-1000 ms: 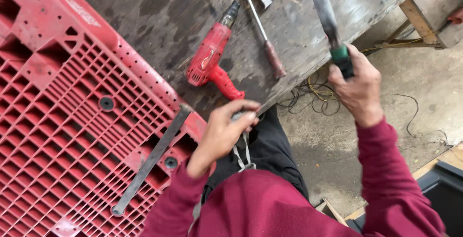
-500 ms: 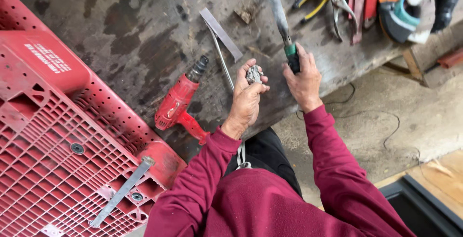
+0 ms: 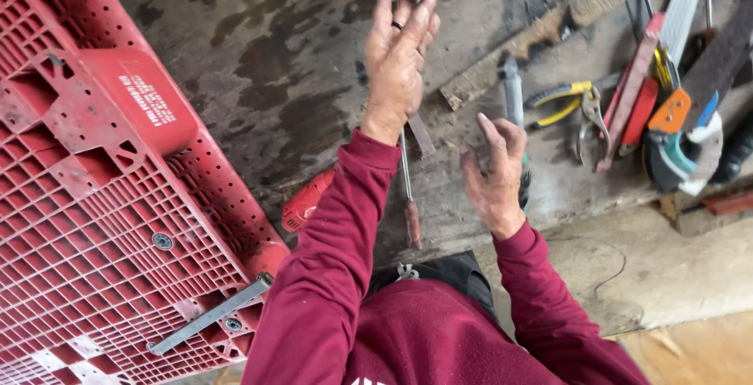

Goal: The person repairs a damaged red plastic pallet by using a heated tool to melt and fuse the plastic sections together, followed by wiping the area with a cloth and pressing on the fused sections by hand.

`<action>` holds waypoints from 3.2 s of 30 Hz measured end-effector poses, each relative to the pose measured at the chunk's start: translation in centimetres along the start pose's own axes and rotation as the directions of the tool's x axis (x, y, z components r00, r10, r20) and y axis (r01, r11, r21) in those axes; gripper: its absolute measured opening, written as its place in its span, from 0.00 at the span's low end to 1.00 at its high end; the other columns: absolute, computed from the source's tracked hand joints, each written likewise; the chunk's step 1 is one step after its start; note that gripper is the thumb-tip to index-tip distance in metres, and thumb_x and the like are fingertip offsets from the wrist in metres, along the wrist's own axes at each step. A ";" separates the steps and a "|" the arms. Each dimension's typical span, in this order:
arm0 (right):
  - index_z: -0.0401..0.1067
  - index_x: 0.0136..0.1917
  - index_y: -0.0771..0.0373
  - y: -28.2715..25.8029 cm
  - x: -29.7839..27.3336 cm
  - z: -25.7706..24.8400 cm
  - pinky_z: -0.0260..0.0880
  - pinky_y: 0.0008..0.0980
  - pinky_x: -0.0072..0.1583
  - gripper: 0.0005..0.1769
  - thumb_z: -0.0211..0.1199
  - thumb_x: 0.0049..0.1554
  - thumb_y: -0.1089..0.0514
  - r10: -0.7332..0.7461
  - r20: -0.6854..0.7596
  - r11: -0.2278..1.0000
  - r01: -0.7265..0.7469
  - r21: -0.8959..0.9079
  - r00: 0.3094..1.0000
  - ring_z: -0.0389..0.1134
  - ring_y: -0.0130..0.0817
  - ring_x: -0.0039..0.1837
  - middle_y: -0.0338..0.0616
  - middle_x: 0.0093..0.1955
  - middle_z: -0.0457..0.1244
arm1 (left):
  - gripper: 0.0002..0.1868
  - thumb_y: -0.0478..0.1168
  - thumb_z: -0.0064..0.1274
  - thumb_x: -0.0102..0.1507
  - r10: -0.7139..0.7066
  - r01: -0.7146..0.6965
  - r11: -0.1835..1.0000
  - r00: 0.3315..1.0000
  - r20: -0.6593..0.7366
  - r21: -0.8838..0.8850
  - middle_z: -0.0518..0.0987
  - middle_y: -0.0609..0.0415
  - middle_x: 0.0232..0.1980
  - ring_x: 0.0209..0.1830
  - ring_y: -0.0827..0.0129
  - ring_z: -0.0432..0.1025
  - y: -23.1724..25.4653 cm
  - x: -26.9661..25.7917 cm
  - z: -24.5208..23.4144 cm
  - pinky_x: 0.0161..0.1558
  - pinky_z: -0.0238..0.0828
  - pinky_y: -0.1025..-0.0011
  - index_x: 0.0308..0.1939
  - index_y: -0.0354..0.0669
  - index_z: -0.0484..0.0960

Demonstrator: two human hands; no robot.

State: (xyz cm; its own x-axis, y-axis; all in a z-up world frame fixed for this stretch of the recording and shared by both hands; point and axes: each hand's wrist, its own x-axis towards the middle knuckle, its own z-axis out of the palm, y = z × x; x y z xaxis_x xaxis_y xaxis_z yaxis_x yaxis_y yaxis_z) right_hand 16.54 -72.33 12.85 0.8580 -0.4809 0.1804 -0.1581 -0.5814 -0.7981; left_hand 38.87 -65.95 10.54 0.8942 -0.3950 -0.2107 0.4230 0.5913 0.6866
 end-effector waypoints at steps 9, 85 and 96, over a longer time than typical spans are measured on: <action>0.67 0.73 0.64 -5.5 10.8 6.8 0.68 0.37 0.64 0.21 0.62 0.68 0.72 -0.356 0.310 0.926 0.287 0.246 0.882 0.66 0.46 0.60 0.52 0.63 0.64 | 0.22 0.42 0.49 0.77 0.275 -0.143 0.812 0.949 -0.155 0.566 0.78 0.48 0.67 0.67 0.69 0.72 3.8 -11.1 -0.9 0.70 0.70 0.70 0.72 0.36 0.71; 0.62 0.75 0.67 -0.5 -13.6 -1.9 0.65 0.48 0.66 0.33 0.67 0.58 0.62 0.110 0.324 0.959 -0.015 -0.282 0.940 0.61 0.57 0.68 0.61 0.66 0.59 | 0.07 0.42 0.55 0.55 -0.675 -0.780 -0.164 0.535 0.508 0.603 0.81 0.52 0.34 0.41 0.59 0.76 2.6 -28.3 -2.7 0.43 0.67 0.61 0.26 0.48 0.86; 0.63 0.75 0.69 -9.2 -9.1 -0.7 0.65 0.42 0.64 0.28 0.48 0.71 0.48 0.165 0.531 0.980 -0.201 0.010 0.831 0.64 0.47 0.63 0.57 0.61 0.62 | 0.11 0.45 0.50 0.62 -0.526 -0.759 -0.331 0.641 0.558 0.561 0.79 0.55 0.38 0.52 0.56 0.73 4.7 -26.5 -7.6 0.73 0.45 0.36 0.35 0.52 0.88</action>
State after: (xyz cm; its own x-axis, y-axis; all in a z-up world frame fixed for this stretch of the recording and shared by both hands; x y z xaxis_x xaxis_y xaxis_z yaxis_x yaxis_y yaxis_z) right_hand 9.84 -63.11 18.95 0.9465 -0.1469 -0.2872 -0.3223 -0.4664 -0.8238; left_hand 18.30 -47.37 14.10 0.2693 -0.9570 -0.1077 -0.9009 -0.2899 0.3231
